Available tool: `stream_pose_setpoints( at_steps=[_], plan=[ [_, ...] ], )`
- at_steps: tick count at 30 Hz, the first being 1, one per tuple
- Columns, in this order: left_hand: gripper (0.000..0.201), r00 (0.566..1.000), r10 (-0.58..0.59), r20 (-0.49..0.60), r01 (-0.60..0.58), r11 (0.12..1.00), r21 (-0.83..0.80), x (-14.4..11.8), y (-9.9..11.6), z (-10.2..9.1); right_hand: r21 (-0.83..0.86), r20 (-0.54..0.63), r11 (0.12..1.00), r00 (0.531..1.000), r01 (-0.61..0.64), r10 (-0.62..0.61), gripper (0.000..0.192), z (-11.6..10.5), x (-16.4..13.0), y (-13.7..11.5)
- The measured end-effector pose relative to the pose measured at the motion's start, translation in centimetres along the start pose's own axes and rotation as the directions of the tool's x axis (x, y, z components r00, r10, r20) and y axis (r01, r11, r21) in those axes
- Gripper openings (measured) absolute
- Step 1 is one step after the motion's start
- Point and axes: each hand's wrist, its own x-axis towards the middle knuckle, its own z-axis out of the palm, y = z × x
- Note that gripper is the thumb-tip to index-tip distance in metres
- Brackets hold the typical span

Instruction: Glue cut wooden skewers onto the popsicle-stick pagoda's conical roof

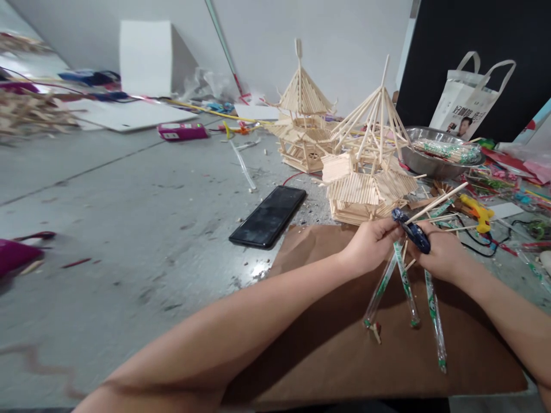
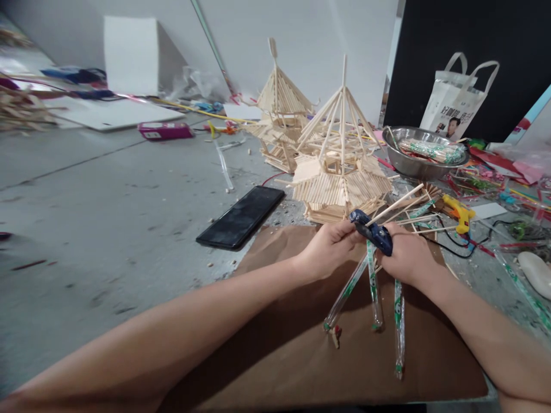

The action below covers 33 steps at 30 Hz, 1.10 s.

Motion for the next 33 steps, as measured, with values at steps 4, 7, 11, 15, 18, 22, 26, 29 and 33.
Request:
stream_pose_setpoints(
  at_steps=[4,7,11,15,18,22,26,29,33],
  plan=[
    [0.021,0.981,-0.122,0.152,0.157,0.956,-0.246,0.3,0.9,-0.4,0.006,-0.033,0.999,0.999,0.04,-0.04,0.033,0.1,-0.1,0.3],
    [0.021,0.963,-0.174,0.208,0.237,0.912,-0.333,0.5,1.2,-0.7,0.016,-0.015,0.999,0.999,0.047,-0.047,0.03,0.0,-0.2,0.3],
    [0.019,0.975,-0.125,0.182,0.169,0.953,-0.252,0.6,0.6,-0.6,-0.006,0.025,1.0,1.0,0.009,-0.009,0.028,-0.1,0.0,0.2],
    [0.018,0.999,-0.048,-0.013,0.049,0.993,0.104,0.1,0.0,0.0,-0.031,0.031,0.999,0.999,-0.015,0.016,0.029,0.0,0.3,0.0],
    [0.02,0.991,-0.002,-0.13,0.036,0.966,0.257,-0.3,0.0,0.3,-0.02,0.017,0.999,0.999,-0.034,0.035,0.031,0.0,0.3,-0.2],
    [0.022,0.999,0.027,-0.046,-0.021,0.99,0.138,-0.2,-0.1,0.1,0.01,-0.016,1.0,1.0,-0.013,0.013,0.032,0.1,0.0,-0.1],
    [0.022,0.998,-0.025,0.066,0.031,0.995,-0.092,0.2,0.0,-0.3,0.021,-0.049,0.999,0.998,0.043,-0.042,0.032,0.1,-0.1,0.2],
    [0.024,0.98,-0.108,0.164,0.147,0.958,-0.246,0.4,0.7,-0.6,0.004,-0.06,0.998,0.996,0.059,-0.059,0.031,0.2,-0.1,0.4],
    [0.02,0.964,-0.137,0.228,0.204,0.931,-0.302,0.5,1.4,-1.1,-0.006,-0.01,0.999,0.998,0.054,-0.054,0.029,0.2,0.0,0.6]
  ],
)
